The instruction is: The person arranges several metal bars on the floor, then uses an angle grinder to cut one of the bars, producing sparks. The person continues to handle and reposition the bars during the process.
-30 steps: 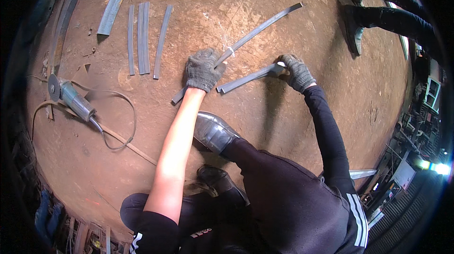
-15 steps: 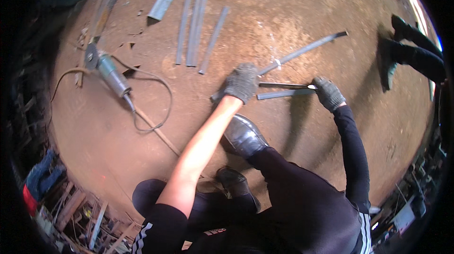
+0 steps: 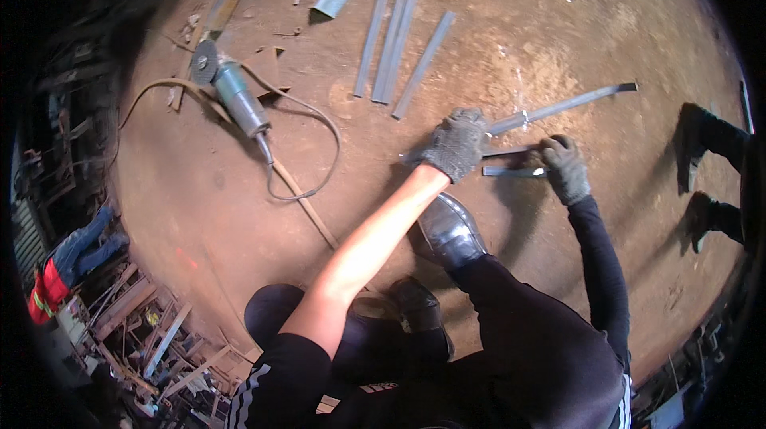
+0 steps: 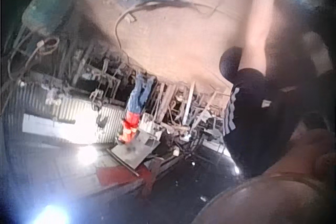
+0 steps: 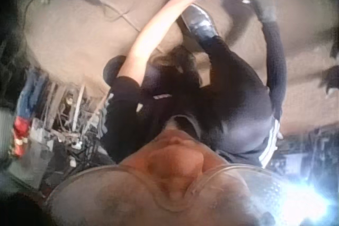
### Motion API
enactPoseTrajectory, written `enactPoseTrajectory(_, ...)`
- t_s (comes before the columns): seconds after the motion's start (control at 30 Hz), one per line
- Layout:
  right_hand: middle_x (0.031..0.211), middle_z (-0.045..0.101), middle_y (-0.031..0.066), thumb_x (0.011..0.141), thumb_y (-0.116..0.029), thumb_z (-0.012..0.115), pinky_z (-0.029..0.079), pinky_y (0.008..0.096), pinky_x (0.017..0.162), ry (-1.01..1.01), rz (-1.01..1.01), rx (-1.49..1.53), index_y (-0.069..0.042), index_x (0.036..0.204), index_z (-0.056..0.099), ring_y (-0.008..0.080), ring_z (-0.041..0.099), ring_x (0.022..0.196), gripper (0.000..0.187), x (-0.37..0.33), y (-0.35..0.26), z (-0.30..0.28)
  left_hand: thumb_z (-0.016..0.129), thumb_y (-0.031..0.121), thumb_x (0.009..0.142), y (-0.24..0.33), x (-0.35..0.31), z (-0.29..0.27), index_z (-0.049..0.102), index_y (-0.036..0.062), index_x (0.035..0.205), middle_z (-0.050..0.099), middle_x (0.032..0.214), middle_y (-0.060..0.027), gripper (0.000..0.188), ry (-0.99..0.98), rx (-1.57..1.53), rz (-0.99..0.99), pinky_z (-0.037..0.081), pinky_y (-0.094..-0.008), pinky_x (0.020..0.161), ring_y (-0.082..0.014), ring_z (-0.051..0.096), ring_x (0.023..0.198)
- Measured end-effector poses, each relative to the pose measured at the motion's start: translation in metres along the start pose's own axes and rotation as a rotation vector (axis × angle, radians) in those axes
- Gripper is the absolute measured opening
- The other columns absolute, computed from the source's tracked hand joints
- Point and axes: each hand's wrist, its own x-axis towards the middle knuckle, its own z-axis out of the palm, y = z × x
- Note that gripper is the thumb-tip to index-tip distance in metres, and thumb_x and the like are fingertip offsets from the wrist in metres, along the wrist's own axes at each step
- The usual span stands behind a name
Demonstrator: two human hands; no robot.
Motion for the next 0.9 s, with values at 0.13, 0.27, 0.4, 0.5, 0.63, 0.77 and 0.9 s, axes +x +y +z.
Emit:
enactPoseTrajectory(0.13,0.108,0.064,0.0043,0.077,-0.017,0.068,0.049,0.0454,0.094,-0.064,-0.102,0.037,-0.014,0.093,0.065,0.0297,0.058,0.112,0.017,0.005,-0.023,0.019,0.067,0.020,0.085,0.016,0.004,-0.008,0.066,-0.0010,0.095,0.064,0.096,-0.0219,0.023,-0.192,-0.020,-0.053,0.052,-0.0484,0.082,-0.0387,0.062,0.094)
enactPoseTrajectory(0.27,0.103,0.067,0.0069,0.073,-0.016,0.077,0.050,0.0395,0.090,-0.007,0.110,0.386,-0.010,0.100,0.068,0.0308,0.062,0.095,0.029,0.027,-0.020,0.018,0.069,0.023,0.085,0.002,-0.012,-0.007,0.067,0.0008,0.096,0.064,0.100,-0.0200,0.025,-0.072,0.011,-0.043,0.051,-0.0473,0.086,-0.0381,0.062,0.098)
enactPoseTrajectory(0.4,0.099,0.069,0.0086,0.075,-0.018,0.083,0.053,0.0366,0.085,0.080,0.353,0.609,-0.009,0.107,0.070,0.0276,0.065,0.089,0.035,0.011,0.001,0.013,0.067,0.020,0.085,0.013,-0.022,0.019,0.067,0.0027,0.097,0.064,0.099,-0.0182,0.021,-0.049,0.094,0.060,0.051,-0.0470,0.085,-0.0373,0.062,0.097)
enactPoseTrajectory(0.5,0.105,0.069,0.0100,0.078,-0.021,0.084,0.055,0.0373,0.082,0.000,0.421,0.527,-0.008,0.108,0.069,0.0268,0.066,0.094,0.036,-0.013,0.022,0.015,0.065,0.019,0.085,0.035,-0.017,0.045,0.068,0.0046,0.099,0.064,0.104,-0.0140,0.020,-0.161,0.292,0.118,0.052,-0.0434,0.088,-0.0322,0.062,0.100)
enactPoseTrajectory(0.63,0.113,0.067,0.0124,0.079,-0.025,0.083,0.053,0.0401,0.088,0.076,0.331,0.483,-0.008,0.111,0.068,0.0297,0.065,0.102,0.039,-0.005,0.005,0.006,0.064,0.018,0.085,0.020,-0.020,0.062,0.068,0.0045,0.096,0.063,0.105,-0.0142,0.018,-0.071,0.276,0.024,0.051,-0.0419,0.086,-0.0316,0.062,0.099)
enactPoseTrajectory(0.77,0.115,0.066,0.0125,0.076,-0.031,0.081,0.047,0.0460,0.098,0.026,0.340,0.375,-0.013,0.117,0.067,0.0349,0.062,0.108,0.047,0.010,-0.032,0.002,0.063,0.017,0.086,0.011,-0.032,0.064,0.067,0.0027,0.095,0.064,0.102,-0.0161,0.018,-0.071,0.288,0.077,0.050,-0.0442,0.087,-0.0335,0.062,0.098)
enactPoseTrajectory(0.9,0.105,0.068,0.0114,0.076,-0.029,0.080,0.049,0.0452,0.090,-0.001,0.417,0.355,-0.013,0.113,0.069,0.0343,0.062,0.098,0.042,0.009,-0.027,0.015,0.060,0.018,0.087,0.012,-0.033,0.071,0.067,0.0044,0.097,0.064,0.101,-0.0146,0.018,-0.052,0.361,0.090,0.050,-0.0429,0.087,-0.0312,0.061,0.098)
